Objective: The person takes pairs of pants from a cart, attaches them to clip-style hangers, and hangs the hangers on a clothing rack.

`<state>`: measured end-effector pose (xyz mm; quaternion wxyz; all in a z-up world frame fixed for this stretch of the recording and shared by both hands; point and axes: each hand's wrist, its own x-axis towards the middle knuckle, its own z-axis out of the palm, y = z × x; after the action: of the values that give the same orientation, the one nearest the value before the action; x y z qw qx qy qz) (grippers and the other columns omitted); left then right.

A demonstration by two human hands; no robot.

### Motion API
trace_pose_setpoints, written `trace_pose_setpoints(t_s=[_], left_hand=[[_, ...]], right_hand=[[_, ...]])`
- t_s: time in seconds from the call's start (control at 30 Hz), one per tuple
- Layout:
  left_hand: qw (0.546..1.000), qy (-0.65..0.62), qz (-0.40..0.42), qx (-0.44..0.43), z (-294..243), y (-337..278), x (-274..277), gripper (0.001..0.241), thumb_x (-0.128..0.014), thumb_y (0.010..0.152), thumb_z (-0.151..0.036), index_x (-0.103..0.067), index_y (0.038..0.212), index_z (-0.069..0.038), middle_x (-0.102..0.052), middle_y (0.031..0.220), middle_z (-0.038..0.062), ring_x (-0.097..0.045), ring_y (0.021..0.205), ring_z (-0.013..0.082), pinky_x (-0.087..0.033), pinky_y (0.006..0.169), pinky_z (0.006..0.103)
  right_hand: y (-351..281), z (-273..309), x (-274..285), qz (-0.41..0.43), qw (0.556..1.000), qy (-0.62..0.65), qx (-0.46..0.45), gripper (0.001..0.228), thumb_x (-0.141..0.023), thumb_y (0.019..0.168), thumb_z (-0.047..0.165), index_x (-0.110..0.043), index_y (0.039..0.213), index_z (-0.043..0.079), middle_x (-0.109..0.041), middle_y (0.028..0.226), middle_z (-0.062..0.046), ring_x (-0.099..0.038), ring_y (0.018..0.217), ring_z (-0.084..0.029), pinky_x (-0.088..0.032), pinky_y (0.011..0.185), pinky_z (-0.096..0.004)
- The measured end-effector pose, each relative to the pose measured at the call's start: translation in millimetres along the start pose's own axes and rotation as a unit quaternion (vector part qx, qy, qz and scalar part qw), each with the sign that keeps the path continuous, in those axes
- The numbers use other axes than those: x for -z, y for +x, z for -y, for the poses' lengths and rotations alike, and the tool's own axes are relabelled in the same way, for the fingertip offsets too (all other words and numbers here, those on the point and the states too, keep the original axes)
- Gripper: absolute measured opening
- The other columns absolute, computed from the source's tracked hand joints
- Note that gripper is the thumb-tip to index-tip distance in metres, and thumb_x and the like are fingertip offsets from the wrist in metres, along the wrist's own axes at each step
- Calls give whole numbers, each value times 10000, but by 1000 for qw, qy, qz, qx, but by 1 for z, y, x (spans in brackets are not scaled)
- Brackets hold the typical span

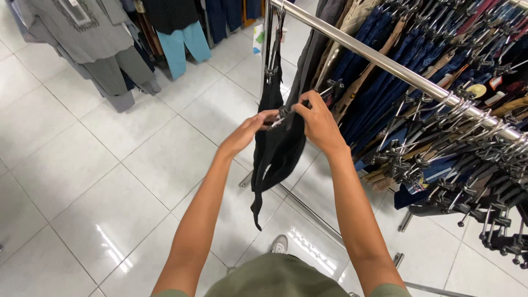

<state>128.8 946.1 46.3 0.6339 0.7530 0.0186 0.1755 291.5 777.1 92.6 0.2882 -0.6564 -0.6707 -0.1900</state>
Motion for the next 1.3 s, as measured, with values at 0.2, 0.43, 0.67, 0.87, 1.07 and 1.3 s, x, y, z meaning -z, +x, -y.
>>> trace_pose_setpoints(t_s=[0.2, 0.43, 0.67, 0.87, 1.07, 1.3], left_hand=[[999, 21, -49, 2, 22, 25, -1, 645, -275, 1119, -556, -435, 1576, -130, -352, 1636, 197, -325, 1501, 427, -321, 1188, 575], [989, 84, -113, 47, 8, 23, 12, 655, -340, 1122, -530, -369, 1601, -84, -220, 1688, 223, -182, 1569, 410, -154, 1283, 548], [977, 78, -195, 48, 17, 36, 40, 630, -356, 1121, -531, -482, 1517, -57, -334, 1625, 224, -270, 1536, 404, -182, 1272, 543], [973, 108, -198, -43, -25, 19, 30, 461, -604, 1010, -519, -644, 1212, -106, -461, 1512, 153, -399, 1460, 384, -270, 1231, 553], [933, 241, -265, -20, -33, 22, 25, 240, -826, 879, -362, -689, 941, -175, -739, 829, -6, -738, 851, 173, -573, 854, 337], [897, 355, -259, 47, -36, 42, 39, 199, -792, 898, -303, -669, 1025, -211, -733, 937, -16, -734, 946, 192, -590, 827, 418]], right_hand=[[-8, 15, 3, 5, 999, -7, -34, 222, -534, 937, -196, -592, 954, 18, -491, 1059, -128, -520, 856, -327, -478, 756, -394], [-4, -2, -13, 13, 999, -2, -46, 230, -548, 938, -181, -607, 980, 37, -496, 1065, -96, -548, 881, -298, -483, 772, -380], [27, -16, -22, -1, 1000, 4, 3, 259, -545, 930, -184, -589, 960, 70, -465, 1040, -84, -530, 866, -304, -476, 747, -373], [49, -28, -25, -28, 998, -13, 45, 300, -512, 904, -230, -566, 941, 63, -445, 1018, -101, -459, 774, -304, -439, 711, -383], [63, -46, -44, -42, 999, -16, 29, 308, -521, 867, -230, -544, 944, 68, -447, 1010, -110, -499, 840, -337, -459, 746, -401], [87, -62, -59, -48, 998, -14, 25, 350, -514, 829, -260, -563, 917, 74, -451, 989, -97, -502, 823, -303, -450, 727, -370]])
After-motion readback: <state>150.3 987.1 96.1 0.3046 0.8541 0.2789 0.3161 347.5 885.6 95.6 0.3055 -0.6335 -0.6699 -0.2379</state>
